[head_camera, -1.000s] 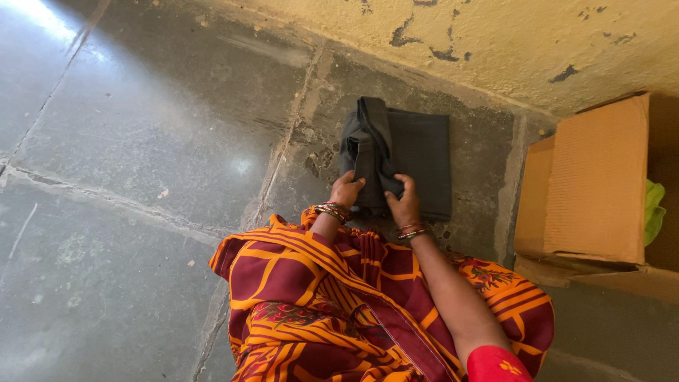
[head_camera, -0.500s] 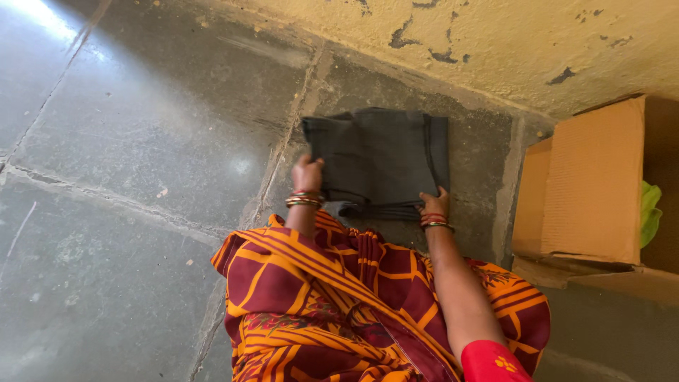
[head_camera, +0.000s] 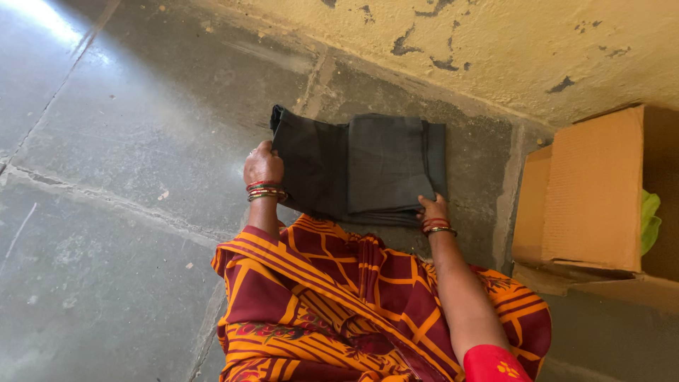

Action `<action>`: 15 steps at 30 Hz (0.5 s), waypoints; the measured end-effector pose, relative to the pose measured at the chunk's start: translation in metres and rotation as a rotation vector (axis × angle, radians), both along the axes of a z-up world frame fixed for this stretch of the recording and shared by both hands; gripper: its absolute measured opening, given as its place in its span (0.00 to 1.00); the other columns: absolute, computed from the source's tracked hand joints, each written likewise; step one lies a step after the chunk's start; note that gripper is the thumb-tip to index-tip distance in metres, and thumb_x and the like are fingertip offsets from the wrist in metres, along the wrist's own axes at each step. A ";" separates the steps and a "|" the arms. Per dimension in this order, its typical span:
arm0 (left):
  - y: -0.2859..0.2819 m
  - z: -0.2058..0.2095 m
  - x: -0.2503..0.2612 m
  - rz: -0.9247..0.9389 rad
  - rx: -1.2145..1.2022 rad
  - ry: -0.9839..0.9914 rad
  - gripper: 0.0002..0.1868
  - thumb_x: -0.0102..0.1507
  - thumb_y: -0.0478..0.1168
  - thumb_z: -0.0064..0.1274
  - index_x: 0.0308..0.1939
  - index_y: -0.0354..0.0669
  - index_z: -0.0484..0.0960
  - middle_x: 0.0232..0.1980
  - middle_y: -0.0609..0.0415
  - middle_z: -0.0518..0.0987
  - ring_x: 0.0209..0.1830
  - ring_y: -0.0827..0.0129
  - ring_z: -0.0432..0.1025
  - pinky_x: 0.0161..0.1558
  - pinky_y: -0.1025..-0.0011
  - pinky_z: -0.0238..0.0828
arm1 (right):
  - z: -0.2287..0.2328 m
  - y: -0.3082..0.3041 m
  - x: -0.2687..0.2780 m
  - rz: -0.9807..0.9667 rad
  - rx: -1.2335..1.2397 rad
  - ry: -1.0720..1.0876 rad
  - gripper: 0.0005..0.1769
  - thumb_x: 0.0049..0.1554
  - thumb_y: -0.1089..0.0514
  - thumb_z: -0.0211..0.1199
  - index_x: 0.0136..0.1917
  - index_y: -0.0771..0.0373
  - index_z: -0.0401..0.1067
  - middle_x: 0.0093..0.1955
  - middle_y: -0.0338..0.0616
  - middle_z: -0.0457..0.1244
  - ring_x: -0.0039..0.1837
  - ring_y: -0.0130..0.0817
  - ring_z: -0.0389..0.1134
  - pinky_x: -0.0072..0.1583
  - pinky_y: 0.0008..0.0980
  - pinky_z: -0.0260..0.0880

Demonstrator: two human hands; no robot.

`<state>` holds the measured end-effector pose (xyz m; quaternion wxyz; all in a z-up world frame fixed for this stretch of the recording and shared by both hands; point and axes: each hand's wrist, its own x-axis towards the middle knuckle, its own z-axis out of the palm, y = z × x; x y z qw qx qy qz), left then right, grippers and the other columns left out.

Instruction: The person folds a yellow cloth, a green plaid shirt, and a pair of dark trousers on the floor, placing each folded item into a cardboard box.

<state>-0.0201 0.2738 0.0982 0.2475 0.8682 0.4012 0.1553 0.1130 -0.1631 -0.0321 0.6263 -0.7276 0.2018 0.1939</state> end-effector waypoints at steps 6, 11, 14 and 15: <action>0.009 -0.011 -0.001 0.080 -0.013 -0.062 0.12 0.65 0.44 0.53 0.51 0.54 0.84 0.47 0.41 0.83 0.49 0.43 0.76 0.48 0.50 0.73 | 0.032 -0.020 0.025 -0.174 0.061 -0.106 0.37 0.55 0.64 0.66 0.75 0.58 0.58 0.43 0.43 0.64 0.29 0.27 0.59 0.26 0.27 0.53; 0.015 -0.015 0.001 0.190 0.063 -0.189 0.11 0.64 0.44 0.54 0.49 0.54 0.84 0.43 0.43 0.83 0.44 0.44 0.76 0.43 0.49 0.72 | 0.091 -0.103 0.060 -0.596 0.158 -0.274 0.37 0.60 0.72 0.57 0.77 0.54 0.49 0.47 0.49 0.65 0.34 0.33 0.71 0.33 0.31 0.75; 0.020 -0.015 -0.001 0.229 0.132 -0.249 0.09 0.64 0.43 0.55 0.47 0.54 0.84 0.41 0.46 0.83 0.42 0.46 0.77 0.40 0.49 0.72 | 0.119 -0.152 0.080 -0.839 0.195 -0.455 0.30 0.59 0.74 0.50 0.72 0.56 0.58 0.53 0.51 0.65 0.40 0.37 0.76 0.38 0.31 0.79; 0.023 -0.013 -0.001 0.237 0.148 -0.263 0.07 0.65 0.42 0.54 0.46 0.54 0.84 0.41 0.48 0.84 0.42 0.47 0.77 0.39 0.49 0.71 | 0.122 -0.163 0.082 -0.874 0.244 -0.555 0.27 0.60 0.74 0.48 0.70 0.59 0.60 0.55 0.51 0.63 0.43 0.40 0.76 0.41 0.33 0.79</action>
